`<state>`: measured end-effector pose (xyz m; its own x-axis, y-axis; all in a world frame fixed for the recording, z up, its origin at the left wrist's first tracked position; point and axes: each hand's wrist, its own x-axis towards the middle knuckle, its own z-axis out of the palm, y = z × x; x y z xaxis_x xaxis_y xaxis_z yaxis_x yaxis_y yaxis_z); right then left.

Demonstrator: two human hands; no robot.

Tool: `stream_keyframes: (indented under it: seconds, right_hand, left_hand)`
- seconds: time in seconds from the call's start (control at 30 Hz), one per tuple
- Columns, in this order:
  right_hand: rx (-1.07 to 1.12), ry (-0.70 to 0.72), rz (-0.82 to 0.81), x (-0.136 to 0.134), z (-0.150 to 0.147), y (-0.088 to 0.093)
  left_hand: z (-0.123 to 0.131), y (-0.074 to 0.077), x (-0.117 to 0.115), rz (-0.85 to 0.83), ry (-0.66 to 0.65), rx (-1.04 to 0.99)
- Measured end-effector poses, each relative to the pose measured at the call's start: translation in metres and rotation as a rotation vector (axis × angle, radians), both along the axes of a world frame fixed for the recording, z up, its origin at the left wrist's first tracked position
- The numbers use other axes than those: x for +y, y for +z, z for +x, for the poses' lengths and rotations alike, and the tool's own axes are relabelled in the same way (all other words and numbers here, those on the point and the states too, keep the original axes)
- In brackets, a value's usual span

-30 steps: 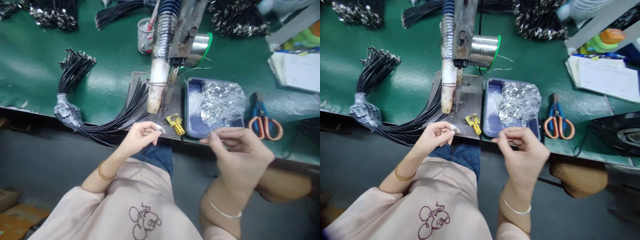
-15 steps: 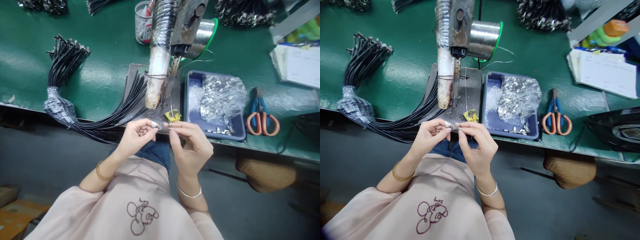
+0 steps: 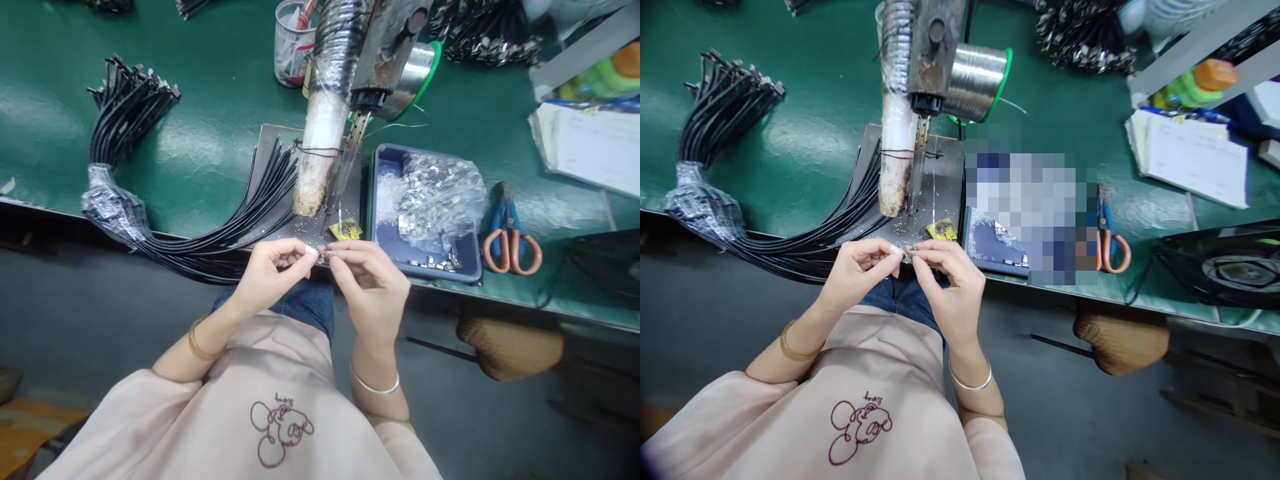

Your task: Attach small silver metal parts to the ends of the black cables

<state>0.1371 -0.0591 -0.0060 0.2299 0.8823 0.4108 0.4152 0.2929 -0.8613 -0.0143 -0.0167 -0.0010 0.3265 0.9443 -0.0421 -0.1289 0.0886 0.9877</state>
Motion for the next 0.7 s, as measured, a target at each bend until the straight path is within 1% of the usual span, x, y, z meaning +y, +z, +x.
stream_keyframes:
  seconds: [0.07,0.2,0.3,0.47,0.53,0.63,0.7]
  right_hand:
    - [0.025,0.047,-0.043,0.001,-0.001,0.0]
    - [0.05,0.035,-0.031,0.001,-0.005,0.001]
    - [0.109,0.043,-0.047,0.003,-0.004,-0.001]
    - [0.302,0.202,-0.139,0.01,0.001,-0.01]
    - [0.302,0.17,-0.123,0.009,0.001,-0.011]
    - [0.216,0.058,-0.071,0.003,-0.004,-0.008]
    - [0.159,0.021,-0.053,-0.001,-0.007,-0.005]
  left_hand:
    - [0.0,0.0,0.0,0.001,-0.007,-0.02]
    - [0.0,-0.001,-0.001,-0.007,-0.031,-0.018]
    - [-0.002,-0.001,-0.001,-0.003,-0.049,-0.026]
    - [-0.006,-0.001,0.0,0.006,-0.119,-0.033]
    - [-0.006,-0.001,0.0,0.014,-0.081,-0.042]
    - [-0.003,-0.002,-0.001,0.055,0.018,-0.043]
    - [-0.002,-0.002,-0.001,0.091,0.044,-0.026]
